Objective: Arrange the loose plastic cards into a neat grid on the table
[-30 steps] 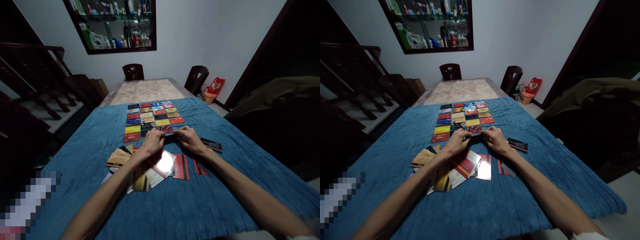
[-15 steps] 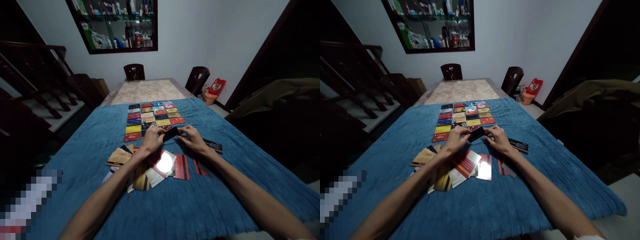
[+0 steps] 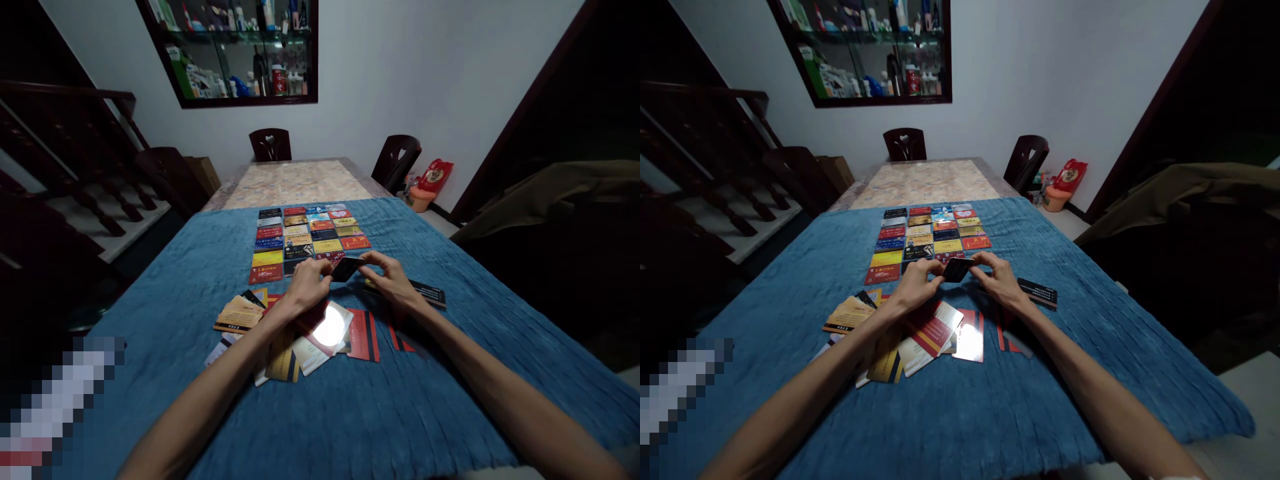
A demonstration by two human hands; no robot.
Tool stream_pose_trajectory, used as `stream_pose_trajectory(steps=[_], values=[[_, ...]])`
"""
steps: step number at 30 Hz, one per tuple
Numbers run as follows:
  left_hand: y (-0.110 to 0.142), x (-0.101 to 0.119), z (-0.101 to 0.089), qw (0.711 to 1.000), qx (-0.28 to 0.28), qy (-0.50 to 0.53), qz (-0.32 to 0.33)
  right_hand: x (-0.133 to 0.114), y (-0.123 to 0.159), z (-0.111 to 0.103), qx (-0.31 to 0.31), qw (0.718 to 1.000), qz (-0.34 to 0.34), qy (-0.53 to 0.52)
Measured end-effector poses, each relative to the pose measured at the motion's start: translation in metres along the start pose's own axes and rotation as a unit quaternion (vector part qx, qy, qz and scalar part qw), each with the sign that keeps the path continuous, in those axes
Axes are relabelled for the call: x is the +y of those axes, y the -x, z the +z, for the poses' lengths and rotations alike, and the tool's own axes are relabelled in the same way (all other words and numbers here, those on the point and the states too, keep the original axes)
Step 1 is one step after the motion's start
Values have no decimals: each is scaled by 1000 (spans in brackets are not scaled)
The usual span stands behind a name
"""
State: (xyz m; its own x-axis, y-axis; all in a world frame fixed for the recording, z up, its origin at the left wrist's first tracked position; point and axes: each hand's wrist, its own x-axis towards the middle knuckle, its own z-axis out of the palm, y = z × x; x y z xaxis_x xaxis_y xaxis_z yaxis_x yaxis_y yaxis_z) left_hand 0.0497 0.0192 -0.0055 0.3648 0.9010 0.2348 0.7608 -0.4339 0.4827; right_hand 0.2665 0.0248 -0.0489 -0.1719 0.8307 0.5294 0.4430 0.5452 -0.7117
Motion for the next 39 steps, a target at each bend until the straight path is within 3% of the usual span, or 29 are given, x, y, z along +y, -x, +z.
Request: stream_pose_trajectory(steps=[5, 10, 14, 18, 21, 28, 39], values=[[0, 0, 1, 1000, -15, -6, 11, -10, 1, 7, 4, 1000, -12, -19], [-1, -4, 0, 1000, -8, -3, 18, -11, 2, 10, 62, 985, -114, 115], [-2, -5, -1, 998, 38, 41, 28, -15, 2, 9, 73, 955, -192, 214], [-2, -1, -6, 993, 81, 76, 39, -18, 2, 12, 61, 938, -227, 254], [0, 3, -8, 993, 76, 77, 48, -16, 1, 17, 53, 933, -236, 265], [1, 2, -1, 999, 1, 23, 36, -15, 3, 24, 22, 930, -234, 284], [-3, -9, -4, 1000, 21, 21, 0, -9, 9, 18, -17, 925, -206, 319]])
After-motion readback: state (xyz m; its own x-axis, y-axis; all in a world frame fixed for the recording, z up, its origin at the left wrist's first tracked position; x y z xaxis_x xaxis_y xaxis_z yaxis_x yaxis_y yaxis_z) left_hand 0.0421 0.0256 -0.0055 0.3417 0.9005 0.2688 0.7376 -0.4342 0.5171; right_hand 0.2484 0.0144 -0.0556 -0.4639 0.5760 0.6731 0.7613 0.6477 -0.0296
